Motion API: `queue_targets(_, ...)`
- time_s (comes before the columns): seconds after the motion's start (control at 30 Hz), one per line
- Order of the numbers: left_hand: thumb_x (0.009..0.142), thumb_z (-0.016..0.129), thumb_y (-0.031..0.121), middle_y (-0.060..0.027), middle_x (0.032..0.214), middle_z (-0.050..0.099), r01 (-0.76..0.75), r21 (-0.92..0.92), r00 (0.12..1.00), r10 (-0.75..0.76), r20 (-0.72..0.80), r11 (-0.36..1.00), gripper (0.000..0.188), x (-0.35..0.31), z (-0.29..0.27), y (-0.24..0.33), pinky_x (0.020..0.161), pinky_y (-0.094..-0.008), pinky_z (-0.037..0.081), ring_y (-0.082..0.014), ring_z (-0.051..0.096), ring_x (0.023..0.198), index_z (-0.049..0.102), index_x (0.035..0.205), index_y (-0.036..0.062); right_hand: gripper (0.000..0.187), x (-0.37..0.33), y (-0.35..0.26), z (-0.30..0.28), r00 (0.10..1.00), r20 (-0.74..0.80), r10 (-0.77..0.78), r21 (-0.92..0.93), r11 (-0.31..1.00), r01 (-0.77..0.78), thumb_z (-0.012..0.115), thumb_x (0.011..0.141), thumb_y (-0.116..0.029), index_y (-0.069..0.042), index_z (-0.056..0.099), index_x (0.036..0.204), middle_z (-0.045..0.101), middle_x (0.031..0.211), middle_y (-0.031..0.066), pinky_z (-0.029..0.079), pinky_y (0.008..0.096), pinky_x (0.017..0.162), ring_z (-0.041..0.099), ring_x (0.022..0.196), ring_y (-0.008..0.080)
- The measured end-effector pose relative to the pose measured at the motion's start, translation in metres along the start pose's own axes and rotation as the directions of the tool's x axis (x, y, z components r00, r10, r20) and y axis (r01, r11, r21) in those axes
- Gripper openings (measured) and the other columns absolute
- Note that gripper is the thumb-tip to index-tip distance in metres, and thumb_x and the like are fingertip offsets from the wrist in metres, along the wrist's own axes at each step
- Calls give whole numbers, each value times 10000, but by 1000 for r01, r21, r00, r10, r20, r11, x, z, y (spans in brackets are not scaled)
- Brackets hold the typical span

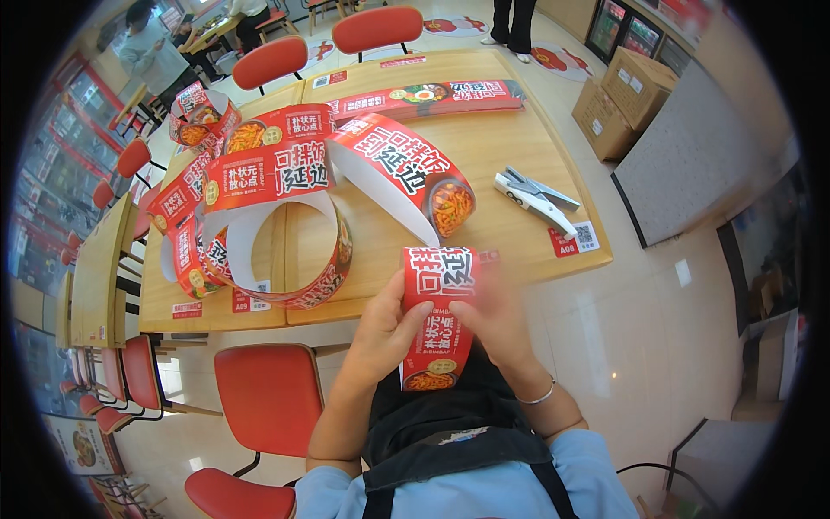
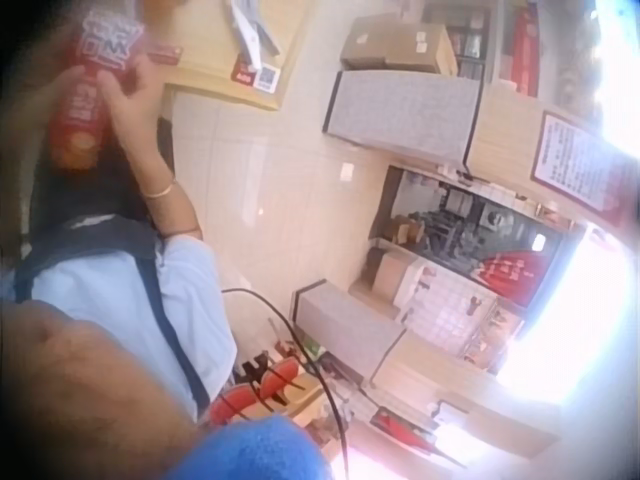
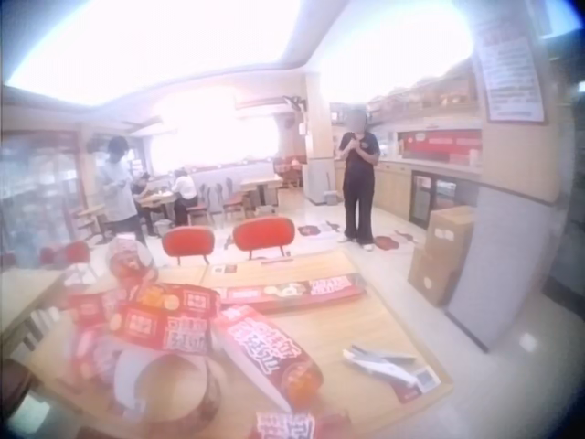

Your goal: The person assembles paper cups by wrapping printed red paper bands around white cup bodies and securing them with a handheld stapler. The person handles multiple cups one at a time, aligns the bands, and staples them in place on a wooden table.

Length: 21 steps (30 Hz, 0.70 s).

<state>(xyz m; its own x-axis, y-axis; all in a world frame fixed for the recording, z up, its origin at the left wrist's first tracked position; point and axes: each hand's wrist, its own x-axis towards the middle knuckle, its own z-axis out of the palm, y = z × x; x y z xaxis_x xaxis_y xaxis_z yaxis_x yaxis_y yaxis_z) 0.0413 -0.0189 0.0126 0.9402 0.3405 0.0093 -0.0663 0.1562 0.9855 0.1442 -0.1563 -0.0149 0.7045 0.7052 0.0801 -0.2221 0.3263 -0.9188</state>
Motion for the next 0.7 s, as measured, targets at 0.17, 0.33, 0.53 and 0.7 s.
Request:
queue_targets(0.17, 927, 517, -27, -92, 1214, 577, -22, 77, 999, 19, 28, 997, 447, 3, -5, -3, 951, -284, 447, -126, 552, 1113, 400, 1358, -26, 276, -1, -4, 1, 1000, 19, -15, -47, 999, 16, 666, 882, -75, 1, 601, 1140, 664, 1037, 43, 505, 247, 808, 611, 903, 79)
queue_targets(0.33, 930, 554, 25, -76, 1120, 628, -84, 127, 984, 102, -145, 988, 354, -2, -4, -18, 875, -270, 489, -116, 598, 1009, 503, 1277, -19, 307, -3, 8, 5, 997, -63, 36, -89, 995, -42, 660, 872, -67, -4, 593, 1165, 662, 1047, 56, 504, 256, 815, 622, 917, 106)
queue_targets(0.53, 935, 594, 119, -42, 916, 676, -9, 248, 977, 61, -204, 969, 237, -2, 12, -29, 728, -234, 496, -69, 598, 806, 610, 1132, -11, 305, -2, 26, -3, 986, -153, -67, 18, 997, 70, 623, 876, -10, -4, 565, 1175, 650, 1061, 66, 497, 263, 837, 621, 929, 119)
queue_targets(0.7, 951, 556, 123, -74, 845, 638, -39, 371, 992, 80, -95, 928, 166, -7, 6, -32, 708, -265, 474, -94, 569, 773, 578, 1041, -14, 274, -7, 34, -9, 996, -78, -41, 19, 999, 43, 627, 897, -76, -1, 558, 1152, 642, 1071, 71, 494, 268, 837, 616, 936, 116)
